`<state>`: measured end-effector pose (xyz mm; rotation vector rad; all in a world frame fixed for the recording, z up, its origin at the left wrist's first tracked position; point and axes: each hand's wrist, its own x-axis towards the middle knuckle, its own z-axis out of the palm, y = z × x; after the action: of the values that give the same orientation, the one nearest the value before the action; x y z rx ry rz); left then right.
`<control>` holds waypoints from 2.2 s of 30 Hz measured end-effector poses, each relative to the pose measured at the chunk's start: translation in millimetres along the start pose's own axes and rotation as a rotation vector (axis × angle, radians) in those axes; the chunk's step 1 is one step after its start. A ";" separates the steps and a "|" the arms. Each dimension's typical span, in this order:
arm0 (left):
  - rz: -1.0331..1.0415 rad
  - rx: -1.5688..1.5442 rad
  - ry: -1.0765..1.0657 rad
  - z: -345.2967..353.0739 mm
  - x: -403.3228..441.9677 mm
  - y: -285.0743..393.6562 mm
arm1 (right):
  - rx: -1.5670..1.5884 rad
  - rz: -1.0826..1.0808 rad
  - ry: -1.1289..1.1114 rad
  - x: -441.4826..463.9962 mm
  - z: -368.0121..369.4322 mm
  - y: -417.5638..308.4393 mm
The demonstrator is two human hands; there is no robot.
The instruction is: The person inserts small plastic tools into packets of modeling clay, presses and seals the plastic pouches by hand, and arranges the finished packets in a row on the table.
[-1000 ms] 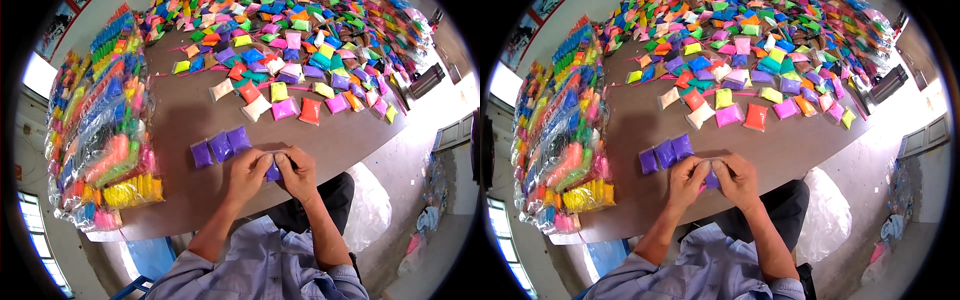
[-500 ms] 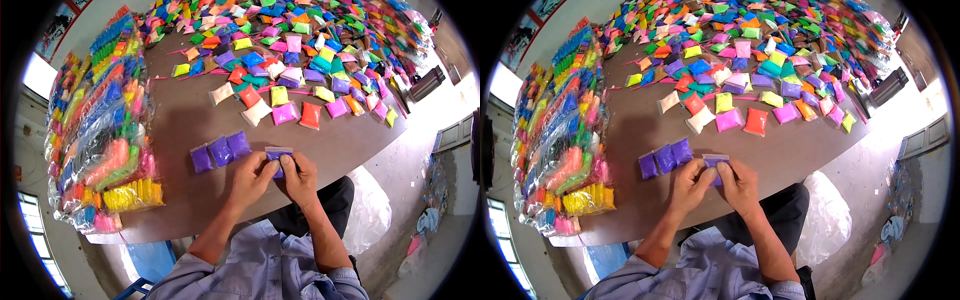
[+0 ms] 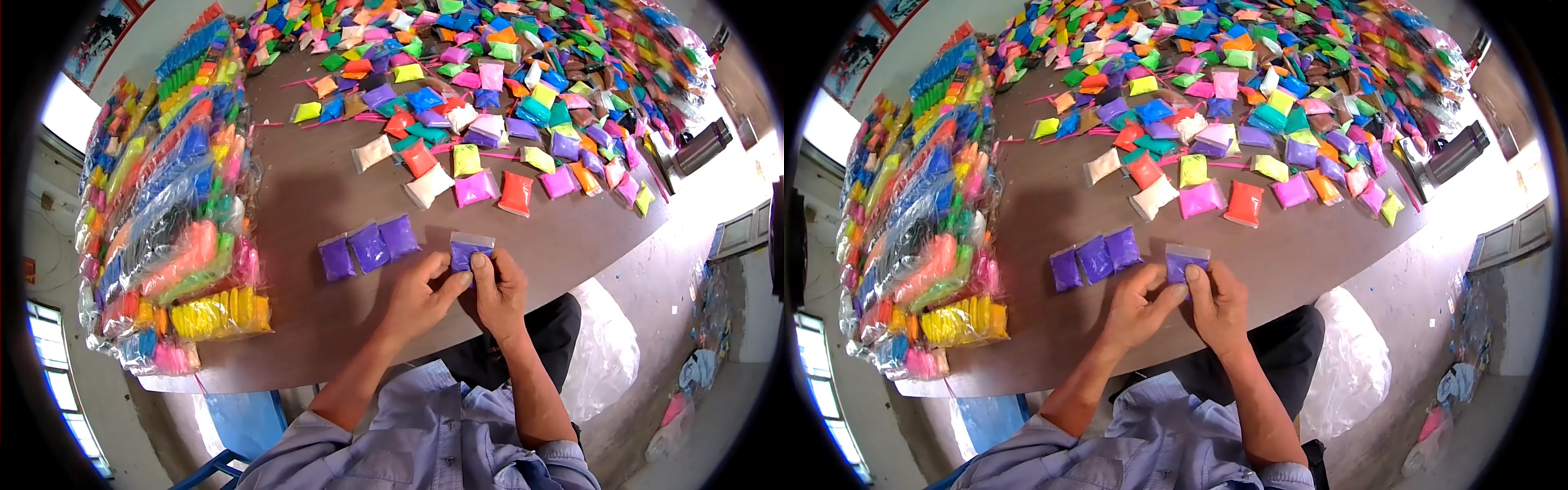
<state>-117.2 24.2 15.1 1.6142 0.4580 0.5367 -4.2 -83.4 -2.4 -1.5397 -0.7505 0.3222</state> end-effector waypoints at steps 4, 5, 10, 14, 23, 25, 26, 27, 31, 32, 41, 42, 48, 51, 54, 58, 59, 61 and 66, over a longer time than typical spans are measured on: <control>-0.046 -0.081 0.017 -3.1 0.3 -10.6 | 0.025 0.004 0.001 2.1 2.8 -3.7; -0.039 -0.060 -0.001 -4.4 0.2 -8.9 | 0.059 0.020 0.006 2.4 2.3 1.0; -0.001 -0.047 0.028 2.3 -0.6 -2.9 | 0.192 0.084 0.001 0.3 -2.7 12.3; -0.003 -0.029 0.042 -4.0 2.1 -3.3 | 0.074 0.007 -0.058 1.3 -4.3 12.1; 0.027 0.067 0.056 -0.9 1.6 5.0 | 0.310 0.133 -0.060 0.2 -6.2 6.3; -0.005 0.022 0.055 1.4 1.2 7.5 | 0.261 0.094 -0.046 0.8 -5.9 9.5; -0.021 0.017 0.088 0.1 1.2 7.7 | 0.195 0.046 -0.057 0.9 -5.7 11.1; -0.035 0.008 0.113 -0.9 2.2 7.6 | 0.123 -0.001 -0.060 0.5 -5.9 13.6; 0.004 0.105 0.163 -8.2 0.4 -14.9 | 0.102 -0.064 0.006 0.8 3.6 12.1; 0.030 0.104 0.169 -8.4 0.8 -14.9 | 0.125 -0.054 -0.021 1.7 4.4 11.8; -0.024 0.108 0.074 -5.3 0.9 -13.4 | 0.170 0.066 -0.051 3.7 -6.1 13.3; -0.020 0.110 0.071 -6.6 0.7 -13.8 | 0.220 0.007 -0.007 5.0 0.4 16.6; 0.006 0.147 0.166 -3.5 -1.2 -4.8 | 0.223 -0.004 -0.024 1.6 5.7 16.5; 0.067 0.171 0.112 -4.8 -4.8 -8.5 | 0.282 0.021 -0.032 1.9 7.6 26.3; -0.006 -0.065 0.142 5.0 -4.6 -12.2 | 0.326 0.026 -0.021 0.1 6.3 31.2; -0.070 0.091 0.180 -9.7 -14.6 -1.0 | 0.393 0.130 -0.094 -5.7 8.2 30.9; -0.073 0.081 0.207 -16.3 -15.9 4.4 | 0.507 0.138 -0.100 -2.7 6.5 19.1; -0.091 0.100 0.304 -46.2 -25.6 2.8 | 0.332 0.135 -0.045 -1.9 -0.5 10.8; -0.138 0.105 0.591 -114.2 -43.3 4.8 | 0.253 0.114 -0.036 0.9 0.2 17.9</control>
<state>-219.4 90.4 25.6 1.4923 1.0424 0.8978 1.1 -81.9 -19.4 -1.3416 -0.6248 0.5114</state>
